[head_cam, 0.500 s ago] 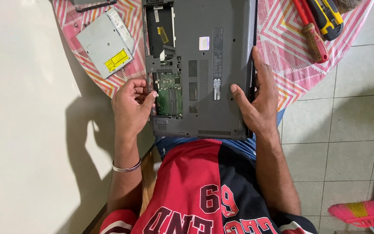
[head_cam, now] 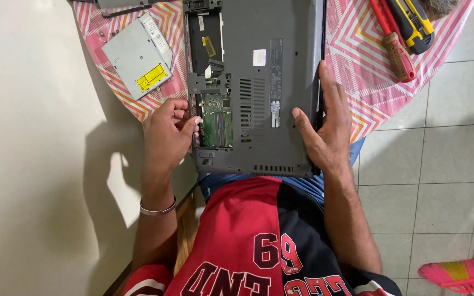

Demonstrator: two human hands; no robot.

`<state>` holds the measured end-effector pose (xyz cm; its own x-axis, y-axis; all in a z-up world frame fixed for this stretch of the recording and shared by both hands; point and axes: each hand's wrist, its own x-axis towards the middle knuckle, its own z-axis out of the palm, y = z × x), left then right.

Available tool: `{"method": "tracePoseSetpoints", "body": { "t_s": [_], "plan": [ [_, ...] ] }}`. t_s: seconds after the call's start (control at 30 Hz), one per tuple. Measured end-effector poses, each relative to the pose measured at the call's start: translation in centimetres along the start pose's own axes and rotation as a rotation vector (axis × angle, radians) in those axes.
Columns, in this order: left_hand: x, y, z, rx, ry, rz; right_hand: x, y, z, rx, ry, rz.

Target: Disassembling a laptop by removing the optical drive and unscrewing the bottom cover.

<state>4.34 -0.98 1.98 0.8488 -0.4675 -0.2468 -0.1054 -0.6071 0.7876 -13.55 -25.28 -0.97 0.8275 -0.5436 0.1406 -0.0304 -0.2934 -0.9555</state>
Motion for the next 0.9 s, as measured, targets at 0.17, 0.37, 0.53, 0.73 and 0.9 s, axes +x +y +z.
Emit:
{"method": "tracePoseSetpoints", "body": {
  "t_s": [0.17,0.37,0.53,0.73,0.9],
  "plan": [
    [0.1,-0.7,0.2,0.035,0.03,0.071,0.0,0.1,0.2,-0.037,0.006,-0.01],
    [0.1,-0.5,0.2,0.082,0.019,0.067,-0.1,-0.2,0.2,-0.12,0.042,0.002],
    [0.2,-0.5,-0.2,0.095,-0.041,0.022,-0.2,0.3,0.0,-0.165,0.064,-0.037],
    [0.3,-1.3,0.0,0.086,-0.012,0.137,-0.1,-0.1,0.5,-0.212,0.071,-0.031],
    [-0.6,-2.1,0.3,0.205,0.051,0.317,-0.5,0.8,0.5,-0.257,0.031,-0.023]
  ]
}}
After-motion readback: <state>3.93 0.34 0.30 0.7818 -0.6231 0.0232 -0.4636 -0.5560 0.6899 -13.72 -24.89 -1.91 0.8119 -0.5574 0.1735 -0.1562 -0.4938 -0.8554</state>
